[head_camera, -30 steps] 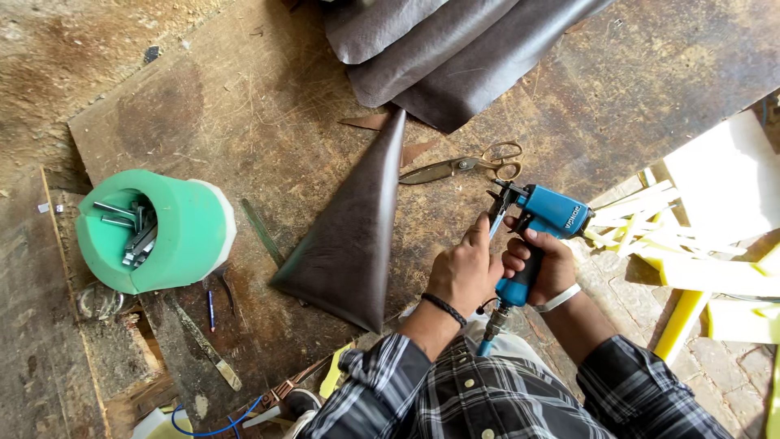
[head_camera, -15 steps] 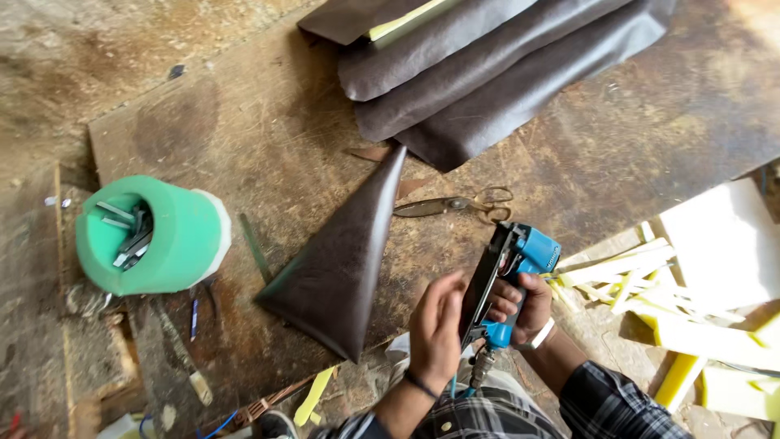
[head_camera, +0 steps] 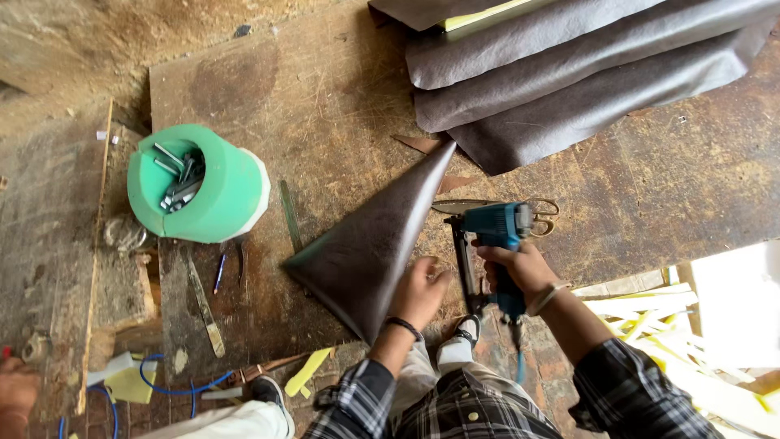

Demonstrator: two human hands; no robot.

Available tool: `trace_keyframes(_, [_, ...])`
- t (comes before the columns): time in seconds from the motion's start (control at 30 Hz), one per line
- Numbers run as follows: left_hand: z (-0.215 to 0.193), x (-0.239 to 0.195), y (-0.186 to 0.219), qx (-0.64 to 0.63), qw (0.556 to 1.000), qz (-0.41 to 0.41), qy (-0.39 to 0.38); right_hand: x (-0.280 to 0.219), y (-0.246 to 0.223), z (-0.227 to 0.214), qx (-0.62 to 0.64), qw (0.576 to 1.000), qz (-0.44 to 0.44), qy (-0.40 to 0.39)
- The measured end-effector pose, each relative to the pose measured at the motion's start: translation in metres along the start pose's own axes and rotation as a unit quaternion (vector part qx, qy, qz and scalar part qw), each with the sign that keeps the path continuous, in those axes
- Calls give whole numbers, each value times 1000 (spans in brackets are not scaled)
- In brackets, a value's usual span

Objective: The person staples dark fabric onto a triangular wooden board using a pneumatic staple gun. They repeatedly pull the fabric taut, align the edges, and drive staples along the perimeter to secure the material.

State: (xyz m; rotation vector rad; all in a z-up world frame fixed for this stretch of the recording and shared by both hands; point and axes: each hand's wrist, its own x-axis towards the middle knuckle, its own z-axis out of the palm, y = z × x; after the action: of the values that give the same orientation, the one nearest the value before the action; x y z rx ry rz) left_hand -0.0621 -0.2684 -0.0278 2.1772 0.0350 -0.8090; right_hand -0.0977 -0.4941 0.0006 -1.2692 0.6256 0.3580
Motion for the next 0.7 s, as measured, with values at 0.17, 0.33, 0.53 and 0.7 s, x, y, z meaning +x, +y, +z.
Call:
trace_keyframes(0.17, [-52,14,-124,12,926,16,377,35,41,13,-535,776,-314,109])
trace_keyframes(0.33, [-69,22,-157,-185,914,-208,295,37,91,11,-599,742,-276,116])
trace_keyframes(0.53, [-93,15,-137,-525,764,-292,236,42,111,6,-598,728,-310,130])
trace_keyframes(0.7, [-92,-11,-144,-679,720,-101,101,44,113,8,-611,726,-288,129])
